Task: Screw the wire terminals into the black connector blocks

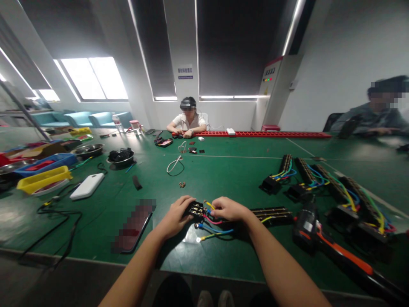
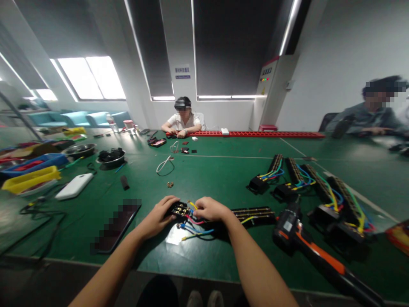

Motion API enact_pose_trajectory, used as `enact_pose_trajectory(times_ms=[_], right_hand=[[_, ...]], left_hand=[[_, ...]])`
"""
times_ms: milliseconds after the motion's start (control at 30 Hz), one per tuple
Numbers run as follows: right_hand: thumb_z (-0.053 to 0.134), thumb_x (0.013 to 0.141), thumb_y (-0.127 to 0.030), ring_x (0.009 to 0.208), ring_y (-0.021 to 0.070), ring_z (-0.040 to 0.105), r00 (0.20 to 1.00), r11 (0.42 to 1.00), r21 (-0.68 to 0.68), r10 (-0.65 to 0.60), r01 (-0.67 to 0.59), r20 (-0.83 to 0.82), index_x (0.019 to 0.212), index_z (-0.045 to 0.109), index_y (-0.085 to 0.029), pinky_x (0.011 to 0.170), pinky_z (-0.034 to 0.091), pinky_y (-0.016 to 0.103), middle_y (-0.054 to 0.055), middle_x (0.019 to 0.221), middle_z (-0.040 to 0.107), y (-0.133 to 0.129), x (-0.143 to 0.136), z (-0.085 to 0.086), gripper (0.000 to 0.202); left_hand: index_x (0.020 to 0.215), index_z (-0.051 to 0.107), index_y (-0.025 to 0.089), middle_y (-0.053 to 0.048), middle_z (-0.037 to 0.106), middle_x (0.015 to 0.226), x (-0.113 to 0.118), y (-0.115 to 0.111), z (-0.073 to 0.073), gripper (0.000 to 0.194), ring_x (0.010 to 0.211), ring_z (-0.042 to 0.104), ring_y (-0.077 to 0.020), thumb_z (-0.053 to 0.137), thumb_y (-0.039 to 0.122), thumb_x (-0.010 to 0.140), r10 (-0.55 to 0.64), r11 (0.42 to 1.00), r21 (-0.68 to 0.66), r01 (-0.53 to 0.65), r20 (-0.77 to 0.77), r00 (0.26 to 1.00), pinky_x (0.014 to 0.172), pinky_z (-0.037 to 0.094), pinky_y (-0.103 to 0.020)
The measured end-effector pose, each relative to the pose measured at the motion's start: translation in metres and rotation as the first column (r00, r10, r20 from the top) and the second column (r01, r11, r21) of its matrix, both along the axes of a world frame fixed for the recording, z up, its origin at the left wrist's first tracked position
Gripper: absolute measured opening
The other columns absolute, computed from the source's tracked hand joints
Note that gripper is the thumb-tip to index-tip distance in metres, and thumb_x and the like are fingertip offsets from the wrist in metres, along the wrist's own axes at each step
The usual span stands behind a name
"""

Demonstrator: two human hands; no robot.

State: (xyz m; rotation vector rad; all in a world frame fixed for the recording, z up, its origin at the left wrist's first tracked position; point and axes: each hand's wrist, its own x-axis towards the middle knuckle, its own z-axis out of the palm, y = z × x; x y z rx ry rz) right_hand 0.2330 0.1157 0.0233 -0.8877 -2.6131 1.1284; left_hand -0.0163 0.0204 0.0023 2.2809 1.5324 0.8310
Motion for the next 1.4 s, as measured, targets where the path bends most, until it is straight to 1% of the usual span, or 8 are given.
enact_pose_trajectory(times_ms=[367, 567, 700, 900, 1100, 1267, 1400], right_hand=[[0.060, 0.082, -0.033, 0.065, 0.0129, 0.047, 0.997, 0.998, -0.040, 0.036, -0.039, -0.069, 0.074, 0.059, -0.016, 0.057, 0.033, 0.023, -0.003, 0.069, 0.053, -0.001, 0.004, 0.004, 0.018], [0.058, 0.082, -0.032, 0.064, 0.0124, 0.046, 0.995, 0.998, -0.050, 0.036, -0.041, -0.090, 0.074, 0.057, -0.017, 0.056, 0.033, 0.023, -0.003, 0.067, 0.051, -0.002, 0.005, 0.005, 0.017], [0.058, 0.082, -0.031, 0.064, 0.0125, 0.047, 0.995, 0.998, -0.054, 0.035, -0.040, -0.089, 0.074, 0.057, -0.017, 0.056, 0.033, 0.022, -0.003, 0.068, 0.052, -0.002, 0.005, 0.006, 0.017], [0.058, 0.083, -0.031, 0.064, 0.0119, 0.046, 0.997, 0.997, -0.050, 0.051, -0.054, -0.062, 0.075, 0.058, -0.016, 0.056, 0.033, 0.022, -0.003, 0.068, 0.052, -0.004, 0.004, 0.004, 0.017], [0.061, 0.080, -0.027, 0.059, 0.0107, 0.045, 0.997, 0.996, -0.043, 0.078, -0.077, 0.012, 0.073, 0.060, -0.016, 0.053, 0.030, 0.022, -0.005, 0.064, 0.051, -0.004, 0.001, 0.001, 0.013], [0.064, 0.078, -0.027, 0.058, 0.0100, 0.045, 0.995, 0.995, -0.049, 0.086, -0.083, 0.056, 0.071, 0.059, -0.016, 0.052, 0.029, 0.022, -0.005, 0.063, 0.051, -0.004, -0.001, 0.001, 0.014], [0.066, 0.075, -0.025, 0.057, 0.0098, 0.045, 0.992, 0.994, -0.064, 0.098, -0.093, 0.074, 0.070, 0.059, -0.016, 0.051, 0.028, 0.022, -0.006, 0.061, 0.051, -0.004, -0.003, 0.004, 0.013]], left_hand=[[0.139, 0.050, 0.025, -0.011, 0.052, 0.138, -0.003, 0.000, -0.003, 0.052, 0.125, 0.051, -0.0286, 0.058, 0.022, 0.087, 0.010, 1.000, 0.016, -0.009, -0.035, 0.999, 0.107, 0.041, -0.046], [0.140, 0.048, 0.027, -0.010, 0.050, 0.140, -0.006, -0.001, -0.002, 0.053, 0.125, 0.050, -0.0285, 0.058, 0.022, 0.088, -0.024, 1.000, -0.001, 0.024, -0.042, 0.999, 0.108, 0.039, -0.047], [0.140, 0.048, 0.028, -0.010, 0.050, 0.141, -0.005, -0.003, 0.000, 0.053, 0.126, 0.050, -0.0280, 0.058, 0.022, 0.088, -0.029, 0.999, -0.018, 0.028, -0.044, 0.999, 0.108, 0.039, -0.046], [0.139, 0.050, 0.026, -0.010, 0.051, 0.140, 0.001, -0.004, 0.004, 0.052, 0.125, 0.050, -0.0282, 0.059, 0.025, 0.088, -0.051, 0.998, -0.026, 0.050, -0.041, 0.998, 0.109, 0.040, -0.045], [0.137, 0.052, 0.025, -0.011, 0.053, 0.137, 0.002, -0.008, 0.006, 0.051, 0.123, 0.051, -0.0289, 0.061, 0.026, 0.087, -0.049, 0.999, -0.016, 0.048, -0.060, 0.997, 0.107, 0.041, -0.046], [0.137, 0.051, 0.025, -0.011, 0.054, 0.135, 0.003, -0.014, 0.005, 0.052, 0.121, 0.052, -0.0286, 0.062, 0.026, 0.086, -0.033, 0.999, -0.007, 0.033, -0.069, 0.997, 0.105, 0.042, -0.047], [0.137, 0.051, 0.023, -0.012, 0.054, 0.134, 0.004, -0.017, 0.003, 0.052, 0.121, 0.052, -0.0276, 0.063, 0.024, 0.086, -0.037, 0.999, -0.007, 0.036, -0.057, 0.998, 0.105, 0.043, -0.045]])
